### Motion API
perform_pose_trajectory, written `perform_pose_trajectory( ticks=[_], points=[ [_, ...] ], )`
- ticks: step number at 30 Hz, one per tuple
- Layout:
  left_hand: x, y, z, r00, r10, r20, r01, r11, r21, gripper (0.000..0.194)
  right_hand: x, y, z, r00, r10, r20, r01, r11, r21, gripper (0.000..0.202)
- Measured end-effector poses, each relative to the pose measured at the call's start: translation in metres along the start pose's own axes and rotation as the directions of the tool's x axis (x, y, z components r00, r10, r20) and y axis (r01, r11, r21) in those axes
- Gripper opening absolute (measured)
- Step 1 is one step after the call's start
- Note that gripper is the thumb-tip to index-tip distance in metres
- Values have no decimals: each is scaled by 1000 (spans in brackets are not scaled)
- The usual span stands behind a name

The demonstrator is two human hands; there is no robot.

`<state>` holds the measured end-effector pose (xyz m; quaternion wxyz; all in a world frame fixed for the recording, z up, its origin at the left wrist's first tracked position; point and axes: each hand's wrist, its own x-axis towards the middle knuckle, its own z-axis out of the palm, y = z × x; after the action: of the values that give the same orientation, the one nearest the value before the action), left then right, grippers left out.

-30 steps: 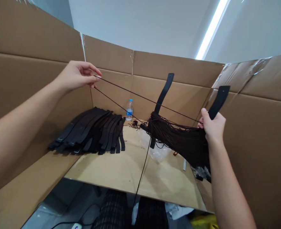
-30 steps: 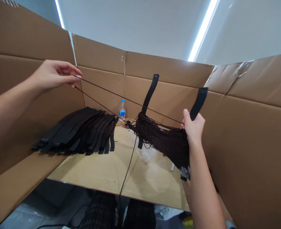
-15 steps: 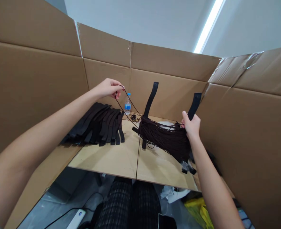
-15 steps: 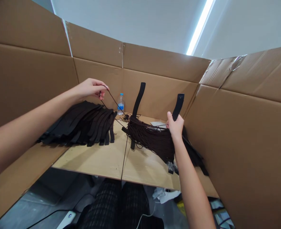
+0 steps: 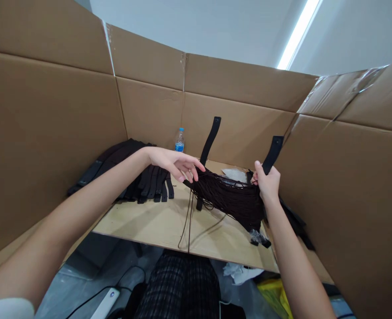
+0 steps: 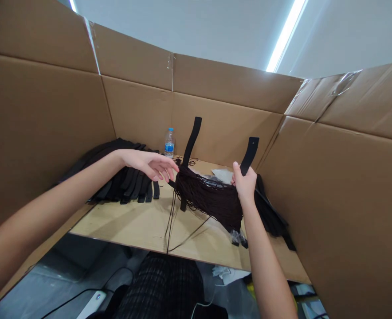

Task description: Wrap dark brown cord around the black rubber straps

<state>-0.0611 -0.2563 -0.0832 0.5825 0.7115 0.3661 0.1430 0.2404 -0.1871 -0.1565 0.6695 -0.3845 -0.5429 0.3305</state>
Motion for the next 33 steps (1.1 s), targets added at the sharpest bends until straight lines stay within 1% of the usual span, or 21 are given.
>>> perform_pose_trajectory(
  ticks=[1,2,3,4,5,7,8,10,12,13,17,21,23,25,27,30,33],
  points=[
    [4,-12,-4,998,19,-52,-20,1000,-7,55,-1,0,0,1000,-3,6,3,1000,11,45],
    [9,-26,-6,992,5,-128,-6,1000,-9,46,-1,-1,1,1000,-6,10,6,1000,22,45],
    [15,-40,-7,970,-42,-240,35,999,-32,36,-2,-2,1,1000,-10,14,10,999,34,45],
    [21,-54,-6,929,-103,-355,84,994,-68,27,-3,-2,2,1000,-14,17,13,999,44,46],
    [27,-67,-3,904,-124,-409,97,992,-85,19,-3,-3,2,1000,-18,20,17,998,54,46],
    [38,-87,6,867,-136,-479,93,989,-112,12,-5,-4,3,999,-23,32,21,998,67,47],
    [43,-95,11,843,-129,-521,76,989,-123,11,-5,-4,3,999,-25,38,23,997,71,47],
    [52,-103,19,792,-110,-601,37,990,-133,15,-6,-5,4,998,-30,48,26,997,76,47],
    [58,-105,23,750,-94,-655,6,991,-135,18,-6,-4,4,998,-34,55,29,996,78,47],
    [60,-105,23,737,-90,-669,-4,991,-137,18,-6,-4,4,998,-35,58,31,996,78,46],
    [63,-106,20,724,-86,-684,-40,985,-166,14,-6,-2,3,997,-40,65,36,997,69,44],
    [62,-110,16,717,-101,-690,-96,966,-241,14,-5,-1,2,997,-48,57,44,997,64,43],
    [60,-110,14,726,-102,-680,-137,948,-288,17,-5,-1,2,997,-51,57,48,997,55,42],
    [56,-109,11,744,-93,-662,-172,931,-323,21,-5,-1,2,997,-55,57,53,998,44,41],
    [50,-107,8,761,-80,-644,-185,924,-334,23,-5,-1,1,997,-59,53,57,998,30,41],
    [38,-104,3,779,-77,-623,-154,938,-309,21,-6,-2,1,997,-63,39,63,998,8,41],
    [24,-102,-4,773,-104,-626,-67,968,-243,14,-8,-4,2,997,-72,17,72,997,-5,41]
  ],
)
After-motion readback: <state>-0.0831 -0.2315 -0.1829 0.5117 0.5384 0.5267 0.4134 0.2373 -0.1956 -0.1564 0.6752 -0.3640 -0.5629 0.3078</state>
